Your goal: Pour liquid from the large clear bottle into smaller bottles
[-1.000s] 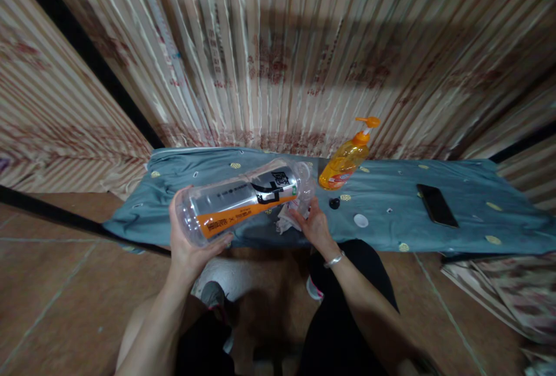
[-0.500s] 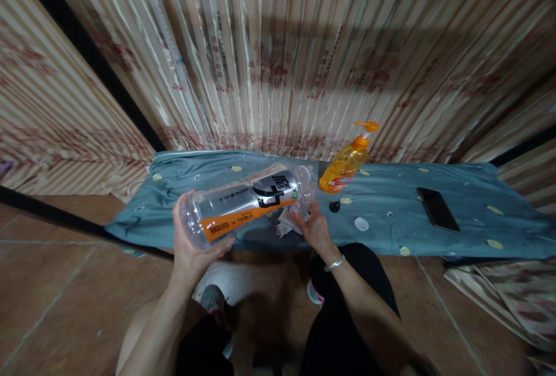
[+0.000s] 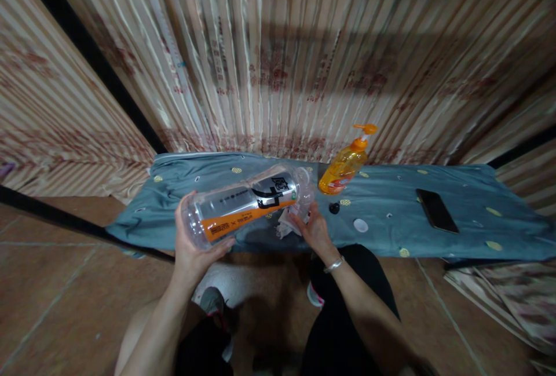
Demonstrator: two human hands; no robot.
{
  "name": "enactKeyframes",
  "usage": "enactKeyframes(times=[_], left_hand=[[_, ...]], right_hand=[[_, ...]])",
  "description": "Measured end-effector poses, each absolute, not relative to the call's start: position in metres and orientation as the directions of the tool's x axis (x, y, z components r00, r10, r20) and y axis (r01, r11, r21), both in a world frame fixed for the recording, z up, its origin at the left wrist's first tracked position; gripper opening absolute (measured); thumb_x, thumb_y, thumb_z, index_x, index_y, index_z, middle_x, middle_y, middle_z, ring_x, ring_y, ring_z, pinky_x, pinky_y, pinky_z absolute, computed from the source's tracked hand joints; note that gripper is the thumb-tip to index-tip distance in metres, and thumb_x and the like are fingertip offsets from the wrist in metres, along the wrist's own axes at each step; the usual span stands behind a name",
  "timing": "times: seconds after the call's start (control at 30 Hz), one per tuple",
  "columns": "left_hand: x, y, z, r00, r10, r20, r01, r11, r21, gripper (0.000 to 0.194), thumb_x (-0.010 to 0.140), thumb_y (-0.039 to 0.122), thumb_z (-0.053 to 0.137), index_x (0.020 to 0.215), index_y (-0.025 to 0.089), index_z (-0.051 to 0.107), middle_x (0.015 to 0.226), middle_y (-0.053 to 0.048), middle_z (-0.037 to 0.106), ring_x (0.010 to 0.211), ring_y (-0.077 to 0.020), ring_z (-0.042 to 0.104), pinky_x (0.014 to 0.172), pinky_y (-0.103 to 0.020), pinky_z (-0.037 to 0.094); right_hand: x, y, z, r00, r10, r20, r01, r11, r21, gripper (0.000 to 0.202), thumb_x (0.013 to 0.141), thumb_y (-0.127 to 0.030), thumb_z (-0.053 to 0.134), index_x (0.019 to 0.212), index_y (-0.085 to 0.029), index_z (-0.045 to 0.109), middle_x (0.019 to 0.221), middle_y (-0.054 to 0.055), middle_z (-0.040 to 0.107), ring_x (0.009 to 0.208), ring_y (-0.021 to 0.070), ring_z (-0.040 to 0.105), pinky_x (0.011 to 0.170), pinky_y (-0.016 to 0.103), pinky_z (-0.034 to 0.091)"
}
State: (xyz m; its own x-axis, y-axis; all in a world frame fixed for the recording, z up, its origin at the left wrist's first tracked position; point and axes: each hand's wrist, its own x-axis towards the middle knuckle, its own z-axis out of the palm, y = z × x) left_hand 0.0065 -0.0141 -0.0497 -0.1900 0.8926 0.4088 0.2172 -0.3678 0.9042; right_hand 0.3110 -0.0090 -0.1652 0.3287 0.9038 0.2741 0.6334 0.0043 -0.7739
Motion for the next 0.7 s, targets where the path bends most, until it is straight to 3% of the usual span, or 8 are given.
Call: enactKeyframes(times=[0.27, 0.7], left_hand=[[0.006, -0.015, -0.05, -0.181, 0.88, 0.439, 0.232, -0.396, 0.889, 0.118, 0.044, 0.057, 0.104, 0.146, 0.022, 0.057, 0.144, -0.019, 0.064, 0.129, -0.0448, 0.068, 0.119, -0.065, 0.053], [0.0, -0.014, -0.066, -0.165, 0.924, 0.345, 0.122, -0.328, 0.937, 0.141, 0.039, 0.055, 0.108, 0.161, 0.023, 0.044, 0.156, -0.02, 0.058, 0.148, -0.0471, 0.059, 0.129, -0.064, 0.043]], right_hand=[[0.311, -0.009, -0.164, 0.332, 0.909, 0.254, 0.632, -0.015, -0.775, 0.046, 0.09, -0.046, 0.075, 0.128, -0.022, 0.062, 0.092, 0.011, 0.079, 0.086, 0.036, 0.079, 0.082, 0.058, 0.069], [0.311, -0.01, -0.163, 0.325, 0.903, 0.283, 0.664, -0.004, -0.748, 0.048, 0.092, -0.049, 0.076, 0.128, -0.02, 0.064, 0.095, 0.014, 0.08, 0.089, 0.0378, 0.08, 0.076, 0.051, 0.068]])
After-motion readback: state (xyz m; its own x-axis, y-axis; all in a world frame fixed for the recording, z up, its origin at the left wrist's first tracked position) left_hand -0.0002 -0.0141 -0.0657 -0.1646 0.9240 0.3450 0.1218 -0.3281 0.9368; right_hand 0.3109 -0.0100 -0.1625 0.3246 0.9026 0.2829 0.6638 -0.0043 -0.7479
